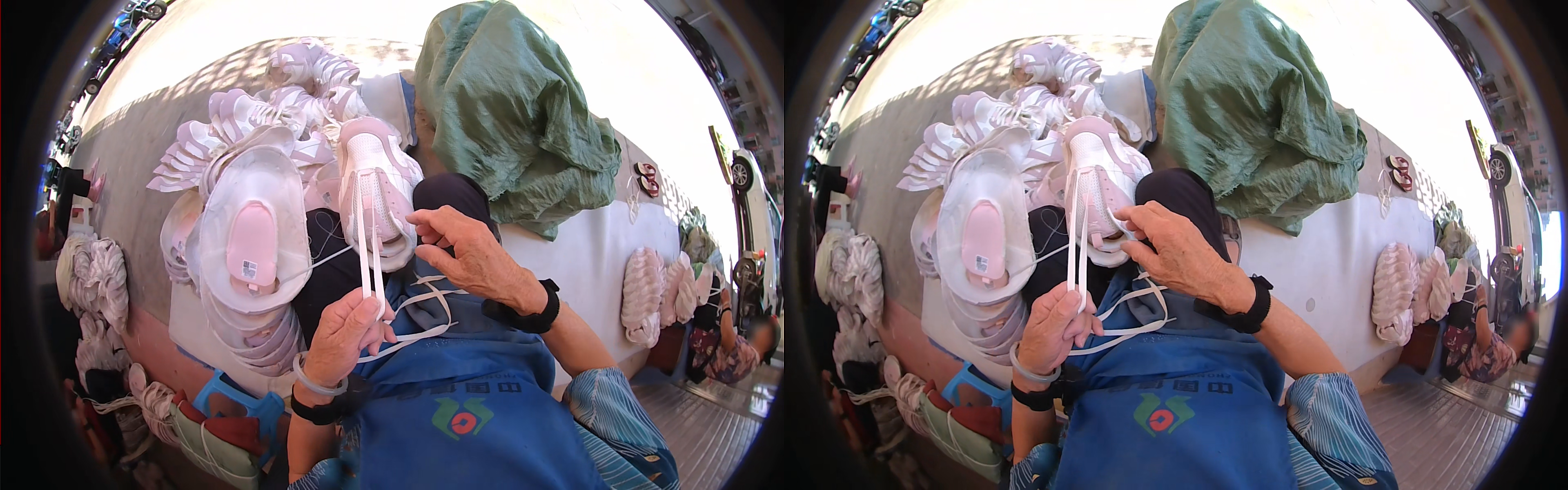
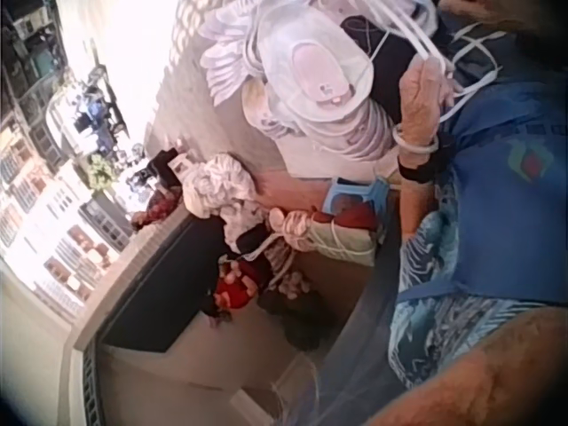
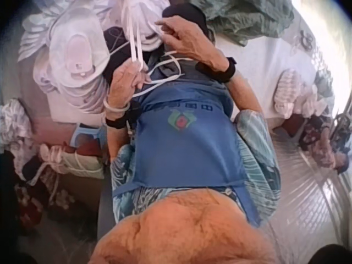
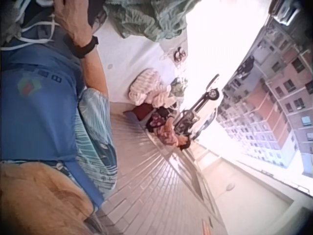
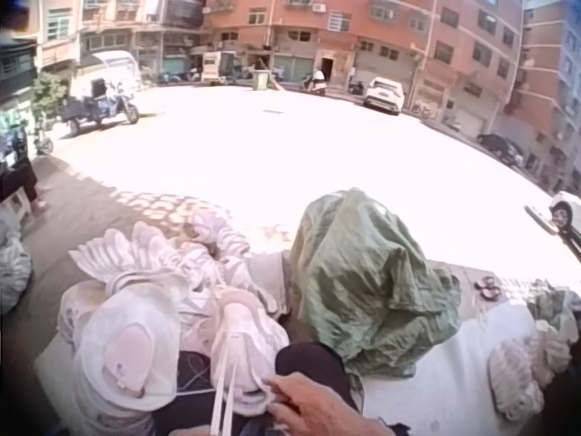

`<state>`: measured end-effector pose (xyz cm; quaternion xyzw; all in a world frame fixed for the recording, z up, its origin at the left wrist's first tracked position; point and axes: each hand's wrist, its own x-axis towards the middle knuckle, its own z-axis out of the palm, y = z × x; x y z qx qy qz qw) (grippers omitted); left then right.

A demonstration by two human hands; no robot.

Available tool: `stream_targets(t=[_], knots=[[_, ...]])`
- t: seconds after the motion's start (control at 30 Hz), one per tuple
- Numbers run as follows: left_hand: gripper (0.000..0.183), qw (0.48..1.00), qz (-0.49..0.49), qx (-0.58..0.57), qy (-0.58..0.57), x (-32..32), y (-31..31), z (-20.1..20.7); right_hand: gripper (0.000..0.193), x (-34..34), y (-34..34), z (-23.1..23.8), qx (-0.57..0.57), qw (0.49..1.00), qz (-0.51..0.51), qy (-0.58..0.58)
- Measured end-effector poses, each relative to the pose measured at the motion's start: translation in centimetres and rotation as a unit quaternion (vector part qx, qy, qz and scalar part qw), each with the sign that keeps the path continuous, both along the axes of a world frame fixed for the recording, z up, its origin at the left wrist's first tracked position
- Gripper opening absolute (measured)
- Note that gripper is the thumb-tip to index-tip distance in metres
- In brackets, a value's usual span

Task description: Lacing and tying the laces of multiple pairs of white and pink sneakers.

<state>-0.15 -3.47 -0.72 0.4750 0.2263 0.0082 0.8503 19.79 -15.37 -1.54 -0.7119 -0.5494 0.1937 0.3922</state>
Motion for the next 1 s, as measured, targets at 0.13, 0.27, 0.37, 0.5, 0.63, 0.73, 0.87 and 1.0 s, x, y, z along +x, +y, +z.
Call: stream_targets(t=[0.13, 0.27, 0.37, 0.5, 0.63, 0.73, 0.87, 1.0], knots=[[0.030, 1.000, -0.026, -0.008, 0.011, 0.6, -0.8, -0.4, 0.032, -2.0, 3.0, -0.1, -0.018, 0.997, 0.045, -0.067], [0.030, 0.999, -0.012, -0.021, 0.025, 0.2, -0.5, -0.4, 0.018, -2.3, 4.1, -1.1, -0.018, 0.993, 0.046, -0.107], [0.031, 0.999, -0.004, -0.046, 0.012, -0.9, 0.7, -0.9, 0.015, -1.9, 4.3, -0.7, 0.091, 0.981, 0.027, -0.169], [0.029, 0.994, 0.102, -0.008, 0.033, -1.3, 1.3, 0.2, 0.012, -0.5, 3.7, 1.0, 0.119, 0.993, 0.008, -0.006], [0.024, 0.932, 0.264, -0.167, -0.185, -4.7, 4.2, -0.2, 0.024, 2.9, 1.2, 4.0, 0.081, 0.947, -0.165, 0.264], [0.017, 0.886, 0.304, -0.191, -0.295, -9.2, 8.0, -0.1, 0.026, 6.6, -1.4, 5.0, 0.235, 0.891, -0.214, 0.323], [0.014, 0.876, 0.322, -0.123, -0.338, -17.3, 12.6, 0.3, 0.021, 12.4, -7.0, 7.3, 0.320, 0.802, -0.310, 0.397], [0.027, 0.861, 0.409, -0.023, -0.301, -25.9, 14.3, 1.2, 0.021, 18.9, -14.3, 7.3, 0.326, 0.751, -0.403, 0.410]])
